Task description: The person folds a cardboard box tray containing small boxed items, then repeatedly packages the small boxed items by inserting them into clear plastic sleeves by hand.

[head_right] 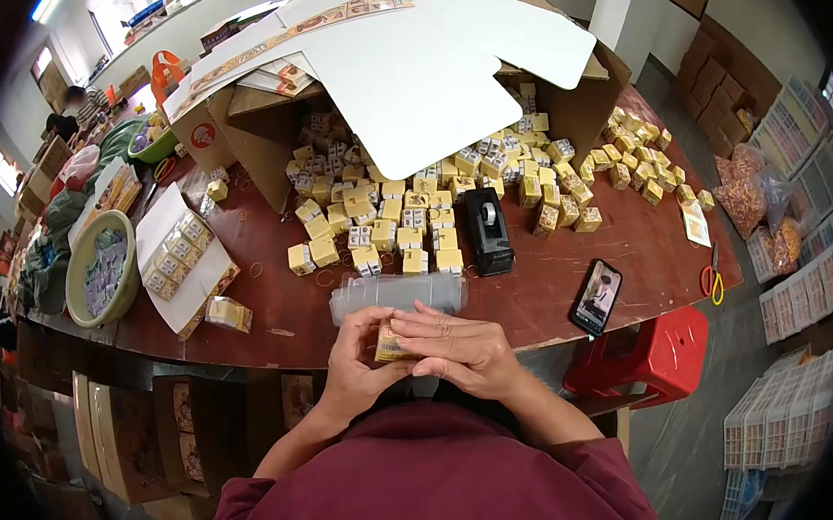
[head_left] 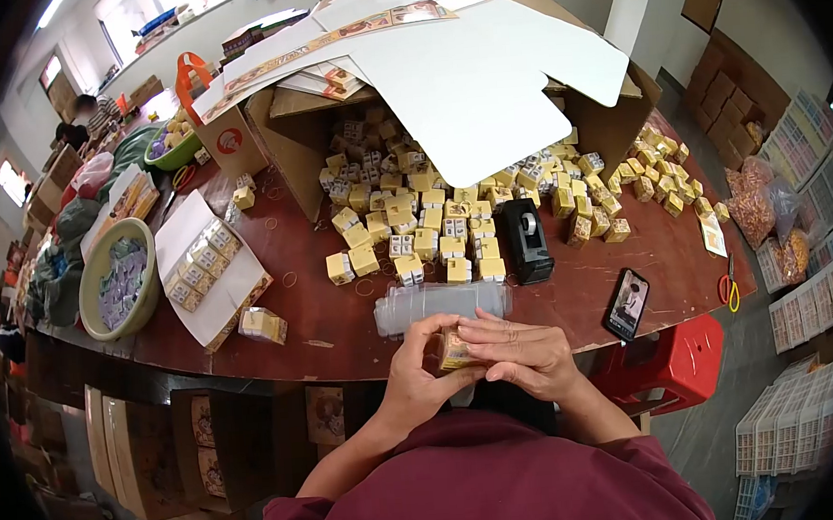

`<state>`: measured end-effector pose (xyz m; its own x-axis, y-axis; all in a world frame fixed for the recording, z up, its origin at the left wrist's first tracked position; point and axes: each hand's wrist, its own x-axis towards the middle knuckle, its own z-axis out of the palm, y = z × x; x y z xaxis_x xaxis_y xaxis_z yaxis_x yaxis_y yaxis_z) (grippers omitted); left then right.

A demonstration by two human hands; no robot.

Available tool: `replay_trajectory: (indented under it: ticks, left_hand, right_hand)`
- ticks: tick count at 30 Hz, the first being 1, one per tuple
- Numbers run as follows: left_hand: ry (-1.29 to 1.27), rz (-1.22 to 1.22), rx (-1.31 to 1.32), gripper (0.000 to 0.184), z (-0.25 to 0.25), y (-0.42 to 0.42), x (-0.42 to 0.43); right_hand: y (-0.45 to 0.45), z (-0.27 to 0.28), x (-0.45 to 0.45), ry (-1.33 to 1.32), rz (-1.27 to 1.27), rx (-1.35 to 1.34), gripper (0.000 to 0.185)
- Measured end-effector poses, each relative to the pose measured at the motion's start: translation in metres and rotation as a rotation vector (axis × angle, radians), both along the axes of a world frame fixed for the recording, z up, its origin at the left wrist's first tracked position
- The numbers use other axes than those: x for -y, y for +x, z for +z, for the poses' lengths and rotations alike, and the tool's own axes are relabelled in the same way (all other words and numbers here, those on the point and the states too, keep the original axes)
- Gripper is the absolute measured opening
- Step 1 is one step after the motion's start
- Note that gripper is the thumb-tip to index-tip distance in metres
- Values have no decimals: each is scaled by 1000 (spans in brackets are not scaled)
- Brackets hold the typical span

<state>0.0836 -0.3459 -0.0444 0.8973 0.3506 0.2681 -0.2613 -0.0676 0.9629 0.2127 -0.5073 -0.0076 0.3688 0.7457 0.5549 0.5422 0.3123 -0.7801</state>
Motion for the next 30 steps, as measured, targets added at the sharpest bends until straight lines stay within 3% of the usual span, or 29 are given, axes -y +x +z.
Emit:
replay_trajectory:
  ticks: [6,10,13,30]
  left_hand:
    - [504,175,51,59,6,3,-2]
    - [313,97,-82,64,2,2,3]
    - [267,75,-101,65,4,1,5]
    - [152,110,-144,60,-5,6,8]
  right_hand:
    - [-17,1,-2,-96,-151,-160,19]
    - [-15,-2,-4,-124,-219,-192,15]
    - [-14,21,-3,-271,-256,-585,14]
    - [-8,13,-5,-218,-197,-59,17]
